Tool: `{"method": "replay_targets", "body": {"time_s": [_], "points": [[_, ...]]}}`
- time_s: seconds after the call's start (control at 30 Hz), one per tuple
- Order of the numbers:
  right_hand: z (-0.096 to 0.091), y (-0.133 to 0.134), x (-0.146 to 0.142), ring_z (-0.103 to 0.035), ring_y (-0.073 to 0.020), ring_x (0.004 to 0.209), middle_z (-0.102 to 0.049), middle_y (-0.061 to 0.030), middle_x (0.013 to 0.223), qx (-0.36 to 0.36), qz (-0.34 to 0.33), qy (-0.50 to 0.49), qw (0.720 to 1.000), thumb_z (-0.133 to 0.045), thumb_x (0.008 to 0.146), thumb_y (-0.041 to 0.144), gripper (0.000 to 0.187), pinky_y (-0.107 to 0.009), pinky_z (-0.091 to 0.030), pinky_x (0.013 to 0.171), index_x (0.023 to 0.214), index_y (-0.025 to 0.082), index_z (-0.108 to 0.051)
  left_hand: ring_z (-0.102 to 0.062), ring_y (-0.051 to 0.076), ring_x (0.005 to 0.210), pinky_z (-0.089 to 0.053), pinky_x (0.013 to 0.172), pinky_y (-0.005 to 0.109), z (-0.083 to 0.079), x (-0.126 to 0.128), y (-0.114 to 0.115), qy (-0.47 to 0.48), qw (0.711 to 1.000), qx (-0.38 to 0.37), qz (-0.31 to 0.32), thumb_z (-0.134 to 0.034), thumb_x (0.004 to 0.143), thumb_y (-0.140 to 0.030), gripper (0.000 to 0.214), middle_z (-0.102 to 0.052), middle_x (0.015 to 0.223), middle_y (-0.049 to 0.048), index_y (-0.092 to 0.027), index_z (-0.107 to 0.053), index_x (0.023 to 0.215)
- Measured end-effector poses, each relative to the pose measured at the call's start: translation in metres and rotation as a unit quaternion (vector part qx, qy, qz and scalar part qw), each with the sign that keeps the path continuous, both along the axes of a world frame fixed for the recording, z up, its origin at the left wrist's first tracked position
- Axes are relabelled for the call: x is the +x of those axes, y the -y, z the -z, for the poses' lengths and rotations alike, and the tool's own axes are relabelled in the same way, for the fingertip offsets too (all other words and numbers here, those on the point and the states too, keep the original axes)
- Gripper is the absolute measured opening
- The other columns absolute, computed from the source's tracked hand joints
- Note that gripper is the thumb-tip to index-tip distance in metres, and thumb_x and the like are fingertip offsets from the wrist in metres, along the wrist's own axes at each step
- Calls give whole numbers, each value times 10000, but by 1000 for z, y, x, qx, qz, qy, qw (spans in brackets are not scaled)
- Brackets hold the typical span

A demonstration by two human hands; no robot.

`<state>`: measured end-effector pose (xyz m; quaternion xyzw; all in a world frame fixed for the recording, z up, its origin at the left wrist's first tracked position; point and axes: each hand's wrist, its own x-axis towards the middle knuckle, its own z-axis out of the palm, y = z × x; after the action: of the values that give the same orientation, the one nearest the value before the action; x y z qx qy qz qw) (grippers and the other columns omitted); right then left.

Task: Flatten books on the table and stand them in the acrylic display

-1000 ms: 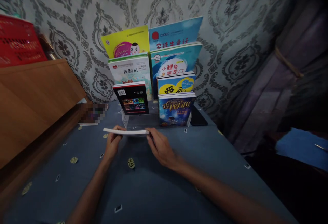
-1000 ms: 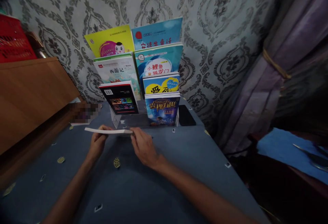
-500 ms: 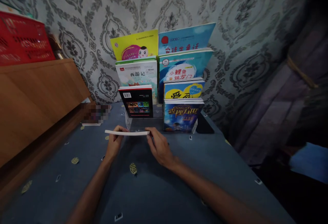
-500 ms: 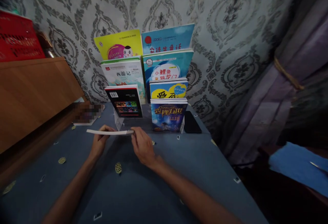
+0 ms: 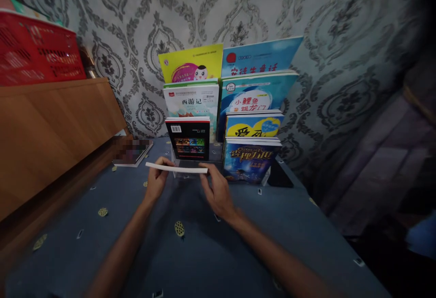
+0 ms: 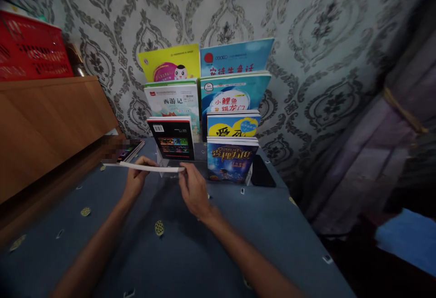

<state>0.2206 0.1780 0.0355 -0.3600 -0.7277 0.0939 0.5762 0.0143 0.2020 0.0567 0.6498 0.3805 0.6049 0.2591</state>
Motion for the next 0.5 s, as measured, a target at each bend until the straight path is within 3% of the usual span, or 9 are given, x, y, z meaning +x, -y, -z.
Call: {"method": "replay_targets", "body": {"time_s": [0.13, 0.3, 0.4, 0.5], "points": [[-29, -7, 2, -673, -266, 1059, -702, -108, 1125, 42, 20, -24, 999, -435, 1007, 256, 257, -441, -558, 911, 1222, 226, -574, -602, 173, 741, -460, 688, 271, -33, 9, -9, 13, 998, 52, -17, -651, 820, -326, 126, -680, 789, 12, -202, -646, 798], [-63, -19, 5, -667, -254, 1015, -697, -103, 1099, 83, 27, -72, 994, -459, 1012, 288, 224, -450, -552, 895, 1181, 223, -592, -612, 162, 778, -479, 741, 269, -68, 22, -22, 37, 993, 110, -16, -618, 795, -211, 84, -670, 802, -3, -204, -643, 875], [-69, -26, 6, -663, -236, 962, -692, -94, 1071, 83, 21, -89, 992, -457, 1017, 300, 190, -440, -550, 865, 1120, 218, -596, -606, 159, 802, -490, 757, 266, -74, 28, -33, 49, 988, 140, -33, -594, 744, -174, 138, -646, 811, -7, -200, -643, 870], [-67, -33, 8, -654, -228, 950, -688, -85, 1061, 73, 20, -83, 994, -448, 1021, 316, 184, -436, -547, 855, 1099, 225, -587, -597, 158, 795, -495, 735, 259, -69, 30, -44, 71, 987, 136, -51, -589, 711, -185, 146, -650, 817, -4, -196, -634, 849]]}}
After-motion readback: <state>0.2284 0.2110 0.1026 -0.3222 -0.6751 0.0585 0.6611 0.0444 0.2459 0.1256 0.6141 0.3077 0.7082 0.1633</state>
